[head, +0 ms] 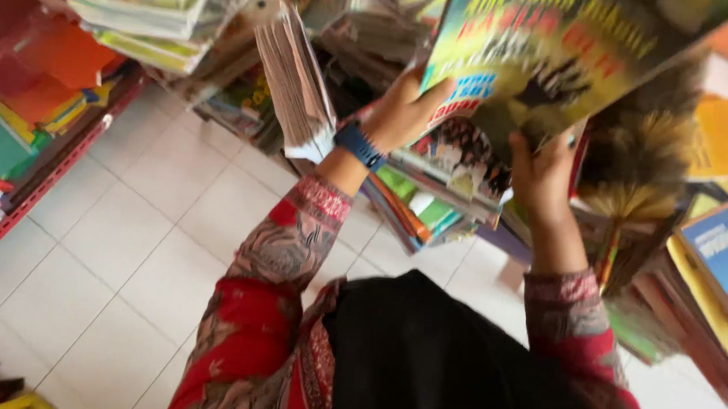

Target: Sort and dust a pile of books and folders on the floor

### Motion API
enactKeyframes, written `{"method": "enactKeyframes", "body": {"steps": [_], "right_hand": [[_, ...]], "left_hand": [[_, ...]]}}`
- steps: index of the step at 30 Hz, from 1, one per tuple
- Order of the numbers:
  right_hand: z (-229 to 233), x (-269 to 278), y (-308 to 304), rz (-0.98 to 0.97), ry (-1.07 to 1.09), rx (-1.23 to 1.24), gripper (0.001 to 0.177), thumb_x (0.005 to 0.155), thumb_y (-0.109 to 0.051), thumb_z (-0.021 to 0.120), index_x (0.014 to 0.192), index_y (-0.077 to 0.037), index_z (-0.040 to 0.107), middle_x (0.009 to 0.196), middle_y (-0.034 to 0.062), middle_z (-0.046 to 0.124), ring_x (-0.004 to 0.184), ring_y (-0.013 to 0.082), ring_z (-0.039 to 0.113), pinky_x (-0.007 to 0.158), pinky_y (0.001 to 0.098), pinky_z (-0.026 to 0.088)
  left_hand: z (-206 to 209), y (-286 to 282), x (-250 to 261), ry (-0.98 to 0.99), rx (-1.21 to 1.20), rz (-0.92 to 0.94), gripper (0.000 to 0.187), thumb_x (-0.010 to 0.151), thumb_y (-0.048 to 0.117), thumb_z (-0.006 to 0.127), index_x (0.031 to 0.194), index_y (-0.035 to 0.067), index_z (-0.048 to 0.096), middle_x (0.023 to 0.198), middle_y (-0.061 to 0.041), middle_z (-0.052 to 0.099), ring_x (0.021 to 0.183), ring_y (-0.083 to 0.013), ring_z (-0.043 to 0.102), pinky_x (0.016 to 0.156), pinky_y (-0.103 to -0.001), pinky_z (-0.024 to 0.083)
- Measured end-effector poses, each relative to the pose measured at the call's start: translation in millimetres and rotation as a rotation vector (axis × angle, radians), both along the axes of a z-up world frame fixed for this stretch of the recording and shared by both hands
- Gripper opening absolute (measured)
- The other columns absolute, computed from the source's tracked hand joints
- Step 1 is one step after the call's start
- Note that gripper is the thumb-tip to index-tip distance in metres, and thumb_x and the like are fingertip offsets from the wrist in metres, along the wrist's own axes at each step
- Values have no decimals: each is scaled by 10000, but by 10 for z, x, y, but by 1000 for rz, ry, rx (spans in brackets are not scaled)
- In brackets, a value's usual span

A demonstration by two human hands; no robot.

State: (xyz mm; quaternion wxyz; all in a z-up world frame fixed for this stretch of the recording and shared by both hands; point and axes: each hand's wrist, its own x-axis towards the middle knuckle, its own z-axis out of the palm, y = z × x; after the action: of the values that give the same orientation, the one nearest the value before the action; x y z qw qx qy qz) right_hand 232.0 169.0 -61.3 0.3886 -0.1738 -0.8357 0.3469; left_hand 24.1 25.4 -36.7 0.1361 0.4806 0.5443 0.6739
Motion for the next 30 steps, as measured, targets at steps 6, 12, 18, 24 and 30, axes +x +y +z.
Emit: {"method": "enactKeyframes", "body": {"steps": [6,12,18,24,30], "right_hand": [[286,366,262,-5,135,-18,657,980,240,589,1524,2,306,1311,243,542,1138,346,562,1022,416,486],[274,1285,577,-229,207,-581,402,968,110,593,1296,-121,565,1195,-1,644,1005,102,630,966,216,563],[-173,1914,746,-314,339,-889,291,1032,67,530,1247,-119,594,1052,-25,690,863,59,682,812,150,599],[81,1548,-23,-133,274,-985,372,910,114,548,1246,-44,562,1041,65,688,862,124,674,862,194,552],[256,1422,-172,592,-130,-778,1063,706,198,637,1626,-22,153,1571,169,411,1388,265,418,1150,389,327]], "left_hand": [[407,-110,61,207,-98,-168,392,1050,224,556,1409,83,486,1114,-157,780,786,-178,793,590,-240,620],[319,-547,-179,674,-584,284,980,963,680,621,1562,70,143,1407,-337,581,559,-170,696,328,-216,448],[431,-657,796,772,-369,-14,989,722,387,936,1487,57,404,1521,-164,491,1449,-326,408,1251,-506,285],[246,-476,1134,-347,-154,-678,789,926,191,630,1588,63,220,1492,-269,525,1151,-376,651,941,-441,600],[106,-947,945,-213,-384,-427,347,940,69,520,1280,3,544,964,-96,702,683,-133,596,600,-252,496]]}}
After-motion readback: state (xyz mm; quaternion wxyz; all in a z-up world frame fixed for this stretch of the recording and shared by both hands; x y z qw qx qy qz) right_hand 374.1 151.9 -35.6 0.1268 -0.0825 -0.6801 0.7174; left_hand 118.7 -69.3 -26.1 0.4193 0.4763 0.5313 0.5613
